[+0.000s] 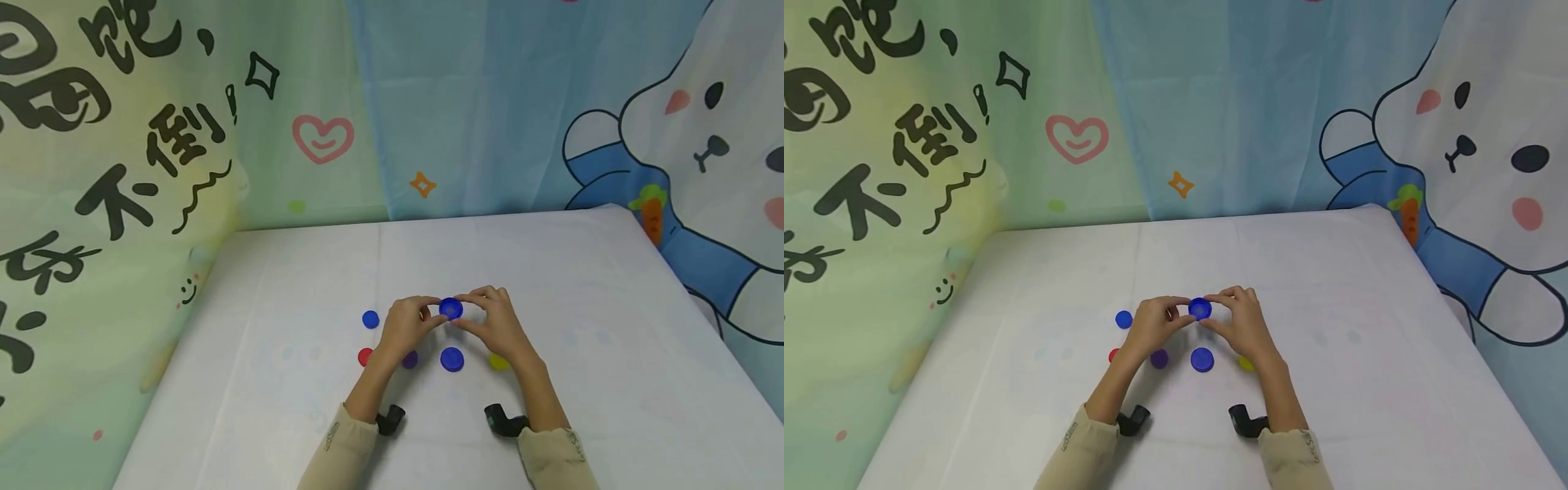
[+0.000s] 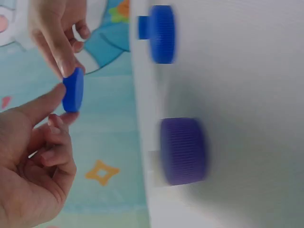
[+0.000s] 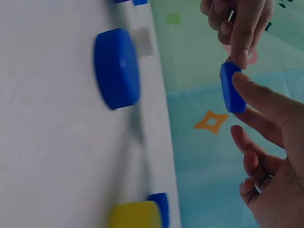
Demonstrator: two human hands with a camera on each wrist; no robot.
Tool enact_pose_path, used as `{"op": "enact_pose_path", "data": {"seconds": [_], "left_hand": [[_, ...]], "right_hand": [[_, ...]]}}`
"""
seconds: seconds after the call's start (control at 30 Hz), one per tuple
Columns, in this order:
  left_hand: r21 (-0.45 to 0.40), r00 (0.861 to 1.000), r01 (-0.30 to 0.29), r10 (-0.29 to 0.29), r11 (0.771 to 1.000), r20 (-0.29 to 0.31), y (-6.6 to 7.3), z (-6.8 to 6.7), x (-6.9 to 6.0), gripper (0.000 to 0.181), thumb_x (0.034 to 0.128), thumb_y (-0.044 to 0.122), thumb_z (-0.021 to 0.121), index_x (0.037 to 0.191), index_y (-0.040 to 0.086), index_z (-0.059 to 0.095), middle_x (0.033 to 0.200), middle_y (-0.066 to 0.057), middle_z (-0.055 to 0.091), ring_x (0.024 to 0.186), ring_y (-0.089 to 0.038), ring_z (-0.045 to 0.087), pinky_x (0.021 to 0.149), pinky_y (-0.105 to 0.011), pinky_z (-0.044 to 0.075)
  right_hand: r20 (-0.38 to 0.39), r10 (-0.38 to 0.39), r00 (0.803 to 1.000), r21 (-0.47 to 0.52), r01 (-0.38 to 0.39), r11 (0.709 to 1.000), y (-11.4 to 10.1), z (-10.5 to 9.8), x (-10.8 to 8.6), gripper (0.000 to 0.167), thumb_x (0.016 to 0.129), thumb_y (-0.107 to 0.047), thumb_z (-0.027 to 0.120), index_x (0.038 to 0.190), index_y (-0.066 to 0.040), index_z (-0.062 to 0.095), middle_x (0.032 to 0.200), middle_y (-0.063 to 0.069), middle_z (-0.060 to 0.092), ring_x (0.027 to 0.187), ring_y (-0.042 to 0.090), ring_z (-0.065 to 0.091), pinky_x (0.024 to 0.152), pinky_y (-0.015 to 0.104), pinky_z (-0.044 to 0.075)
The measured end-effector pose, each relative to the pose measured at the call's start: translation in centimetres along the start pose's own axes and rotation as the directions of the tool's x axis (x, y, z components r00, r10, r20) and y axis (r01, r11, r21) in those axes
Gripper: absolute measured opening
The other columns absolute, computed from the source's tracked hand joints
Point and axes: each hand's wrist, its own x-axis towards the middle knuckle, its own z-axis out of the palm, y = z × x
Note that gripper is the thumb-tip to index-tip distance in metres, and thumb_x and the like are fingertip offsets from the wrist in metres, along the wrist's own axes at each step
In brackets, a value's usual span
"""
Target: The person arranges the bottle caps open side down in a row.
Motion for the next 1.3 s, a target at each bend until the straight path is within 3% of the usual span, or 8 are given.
{"op": "enact_pose_path", "data": {"seconds": [0.37,0.53,0.63,0.73,0.83,0.9,1.03,1.3], "left_hand": [[-0.289,0.994,-0.083,0.059,0.954,-0.089,2.6,-4.0,-2.3,0.032,0.0795,0.031,0.073,0.105,0.011,0.069,0.061,0.006,0.047,0.054,-0.006,0.043,0.046,-0.02,0.037],[-0.395,0.999,0.009,-0.025,0.919,-0.036,3.0,-4.6,-2.9,0.031,0.0809,0.033,0.071,0.105,0.013,0.07,0.063,0.003,0.051,0.054,-0.008,0.045,0.046,-0.02,0.037],[-0.504,0.985,0.167,-0.159,0.847,0.06,2.9,-4.6,-2.9,0.03,0.0837,0.036,0.067,0.102,0.013,0.071,0.063,0.0,0.052,0.054,-0.009,0.045,0.046,-0.021,0.036],[-0.584,0.945,0.327,-0.274,0.743,0.181,2.7,-4.5,-2.9,0.03,0.0854,0.037,0.065,0.098,0.01,0.072,0.062,-0.001,0.05,0.054,-0.011,0.043,0.047,-0.021,0.033],[-0.616,0.91,0.414,-0.315,0.67,0.269,2.6,-4.4,-2.7,0.03,0.0859,0.033,0.065,0.095,0.005,0.072,0.061,-0.001,0.048,0.055,-0.011,0.041,0.049,-0.022,0.032],[-0.622,0.899,0.439,-0.319,0.648,0.302,2.6,-4.5,-2.7,0.028,0.0865,0.03,0.065,0.094,0.003,0.072,0.061,0.0,0.047,0.055,-0.011,0.041,0.049,-0.022,0.032],[-0.633,0.897,0.443,-0.313,0.636,0.313,3.7,-5.4,-2.8,0.025,0.088,0.022,0.064,0.094,-0.001,0.071,0.06,0.0,0.045,0.053,-0.011,0.039,0.049,-0.022,0.03],[-0.64,0.911,0.411,-0.318,0.649,0.262,5.2,-6.3,-3.1,0.023,0.0872,0.019,0.065,0.094,-0.002,0.071,0.057,0.002,0.043,0.054,-0.01,0.037,0.048,-0.021,0.028]], "right_hand": [[-0.134,-0.19,0.973,0.088,0.203,0.975,-3.2,-3.0,-1.2,0.042,0.068,-0.024,0.083,0.106,-0.012,0.069,0.103,0.002,0.056,0.098,0.018,0.04,0.076,0.041,0.037],[-0.145,-0.221,0.964,0.086,0.235,0.968,-3.7,-3.4,-1.5,0.042,0.066,-0.022,0.084,0.104,-0.012,0.07,0.102,0.0,0.055,0.097,0.016,0.039,0.075,0.04,0.037],[-0.148,-0.224,0.963,0.084,0.238,0.968,-3.8,-3.5,-1.6,0.042,0.065,-0.021,0.085,0.103,-0.012,0.07,0.101,-0.001,0.055,0.097,0.016,0.039,0.074,0.039,0.036],[-0.144,-0.231,0.962,0.084,0.244,0.966,-3.9,-3.4,-1.7,0.042,0.065,-0.022,0.085,0.103,-0.013,0.07,0.1,-0.001,0.054,0.096,0.016,0.039,0.074,0.038,0.036],[-0.138,-0.237,0.962,0.087,0.25,0.964,-3.9,-3.4,-1.8,0.043,0.065,-0.022,0.085,0.104,-0.014,0.07,0.101,-0.001,0.054,0.096,0.015,0.038,0.073,0.037,0.036],[-0.137,-0.245,0.96,0.074,0.257,0.964,-3.9,-3.4,-1.8,0.043,0.065,-0.023,0.085,0.104,-0.014,0.07,0.101,-0.001,0.054,0.095,0.015,0.038,0.073,0.036,0.036],[-0.137,-0.263,0.955,0.054,0.272,0.961,-3.7,-3.3,-1.8,0.045,0.064,-0.022,0.085,0.105,-0.014,0.069,0.102,-0.001,0.054,0.094,0.014,0.038,0.073,0.035,0.035],[-0.125,-0.253,0.959,0.061,0.262,0.963,-3.5,-3.0,-1.8,0.048,0.065,-0.024,0.085,0.109,-0.015,0.068,0.103,-0.002,0.054,0.095,0.014,0.037,0.075,0.036,0.035]]}}
